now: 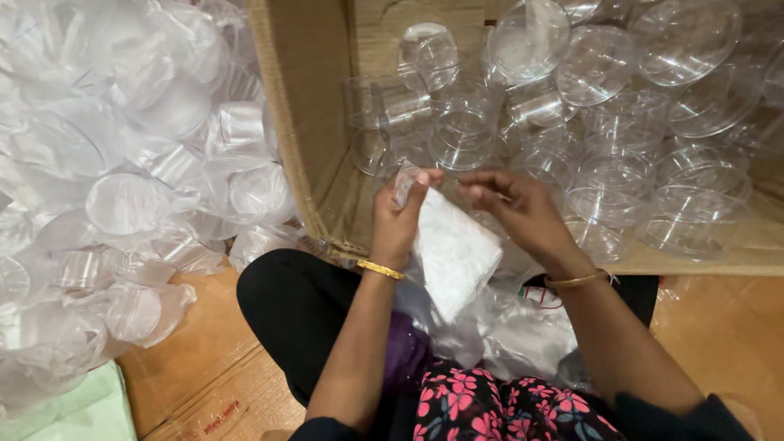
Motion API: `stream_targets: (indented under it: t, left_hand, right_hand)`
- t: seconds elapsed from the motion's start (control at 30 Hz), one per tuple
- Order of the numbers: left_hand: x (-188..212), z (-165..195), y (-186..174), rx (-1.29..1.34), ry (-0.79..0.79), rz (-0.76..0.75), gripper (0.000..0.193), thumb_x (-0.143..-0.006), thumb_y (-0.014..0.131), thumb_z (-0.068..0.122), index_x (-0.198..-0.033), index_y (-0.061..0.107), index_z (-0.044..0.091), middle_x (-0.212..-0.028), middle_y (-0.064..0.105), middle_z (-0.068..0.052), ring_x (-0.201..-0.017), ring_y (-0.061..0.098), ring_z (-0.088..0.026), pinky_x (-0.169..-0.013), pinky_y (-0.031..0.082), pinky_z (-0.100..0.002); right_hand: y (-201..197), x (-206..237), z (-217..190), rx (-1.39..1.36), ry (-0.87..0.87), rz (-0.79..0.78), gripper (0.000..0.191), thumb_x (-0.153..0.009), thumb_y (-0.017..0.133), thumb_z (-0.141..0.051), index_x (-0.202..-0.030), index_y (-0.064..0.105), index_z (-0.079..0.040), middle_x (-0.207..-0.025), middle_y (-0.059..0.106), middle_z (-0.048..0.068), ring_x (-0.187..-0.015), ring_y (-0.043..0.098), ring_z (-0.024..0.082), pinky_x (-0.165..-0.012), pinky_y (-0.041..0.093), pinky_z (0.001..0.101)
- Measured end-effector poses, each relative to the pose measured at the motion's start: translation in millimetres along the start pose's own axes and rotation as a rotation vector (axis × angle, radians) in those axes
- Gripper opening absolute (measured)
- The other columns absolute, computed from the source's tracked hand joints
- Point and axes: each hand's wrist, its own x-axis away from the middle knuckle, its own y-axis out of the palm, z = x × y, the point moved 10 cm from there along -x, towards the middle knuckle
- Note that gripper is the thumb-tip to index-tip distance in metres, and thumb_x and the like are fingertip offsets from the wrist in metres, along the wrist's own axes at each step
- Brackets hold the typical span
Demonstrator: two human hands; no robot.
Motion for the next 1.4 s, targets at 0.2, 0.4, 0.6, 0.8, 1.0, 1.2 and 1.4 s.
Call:
stream_targets:
  t: [0.2, 0.4, 0.6, 0.8, 1.0, 1.2, 1.4]
  left_hand:
    - [0.4, 11.2, 8.5, -0.029, 0.026, -0.023, 0.03, -0.101, 0.067, 0.028, -0.114, 0.074, 0.003, -0.103, 0.074, -0.001, -0.097, 0.066, -0.007, -0.089, 0.051, -0.024]
    - [5.0, -3.0, 9.0, -0.076, -0.069, -0.022, 0.022, -0.095, 0.074, 0.023, -0.102, 0.073, 0.003, -0.093, 0.071, 0.0, -0.087, 0.063, -0.009, -0.08, 0.051, -0.026]
    - [22.4, -32.6, 24.5, 0.102, -0.244, -0.308, 0.026, -0.106, 0.062, 0.034, -0.098, 0.063, 0.01, -0.082, 0.061, 0.002, -0.076, 0.052, -0.007, -0.074, 0.043, -0.023]
    - [45.0, -43.0, 16.1, 0.264, -0.342, -0.353, 0.022, -0.096, 0.07, 0.031, -0.094, 0.064, 0.01, -0.082, 0.06, 0.003, -0.074, 0.056, -0.008, -0.066, 0.045, -0.027]
    - [51.6, -33.6, 26.2, -0.169, -0.23, -0.595, 0.027, -0.098, 0.073, 0.03, -0.092, 0.061, 0.006, -0.081, 0.058, 0.001, -0.075, 0.056, -0.01, -0.068, 0.048, -0.028]
    - [11.3, -49.3, 34.1, -0.802, 0.022, -0.395, 0.03, -0.089, 0.071, 0.019, -0.112, 0.065, 0.0, -0.099, 0.07, -0.021, -0.089, 0.069, -0.038, -0.077, 0.052, -0.045]
    - [-21.8, -88.4, 38.6, -1.029, -0.009, -0.307, 0.038, -0.087, 0.067, 0.016, -0.124, 0.07, 0.01, -0.106, 0.072, -0.023, -0.1, 0.067, -0.044, -0.087, 0.053, -0.05]
  right_hand:
    - [3.0, 8.4, -16.3, 0.108, 0.001, 0.087, 0.019, -0.093, 0.074, -0.013, -0.107, 0.073, -0.001, -0.096, 0.076, 0.003, -0.086, 0.068, 0.008, -0.076, 0.055, 0.0249]
    - [-11.3, 20.4, -16.0, 0.381, -0.035, 0.22, 0.02, -0.096, 0.069, -0.014, -0.112, 0.074, -0.003, -0.096, 0.077, 0.0, -0.085, 0.07, 0.006, -0.069, 0.054, 0.0257]
    - [0.4, 30.3, 30.9, -0.488, 0.116, -0.007, 0.021, -0.105, 0.068, -0.018, -0.11, 0.073, 0.001, -0.096, 0.072, 0.004, -0.082, 0.062, 0.011, -0.072, 0.051, 0.0273]
    - [-16.4, 84.3, 8.7, -1.105, -0.141, -0.041, 0.027, -0.091, 0.07, -0.027, -0.094, 0.072, 0.0, -0.098, 0.067, 0.012, -0.099, 0.06, 0.021, -0.092, 0.05, 0.0366]
    - [-62.0, 117.6, 14.2, -0.937, -0.157, -0.157, 0.025, -0.095, 0.074, -0.023, -0.095, 0.065, 0.0, -0.104, 0.058, 0.012, -0.1, 0.055, 0.024, -0.092, 0.046, 0.038]
    - [-100.5, 100.3, 71.2, 0.079, -0.045, 0.214, 0.042, -0.086, 0.073, -0.011, -0.123, 0.057, -0.001, -0.118, 0.06, 0.011, -0.102, 0.063, 0.023, -0.084, 0.054, 0.0401]
    - [-77.1, 75.3, 72.4, 0.824, 0.253, 0.352, 0.033, -0.099, 0.061, -0.016, -0.13, 0.068, -0.008, -0.111, 0.072, 0.02, -0.1, 0.071, 0.032, -0.088, 0.058, 0.0436]
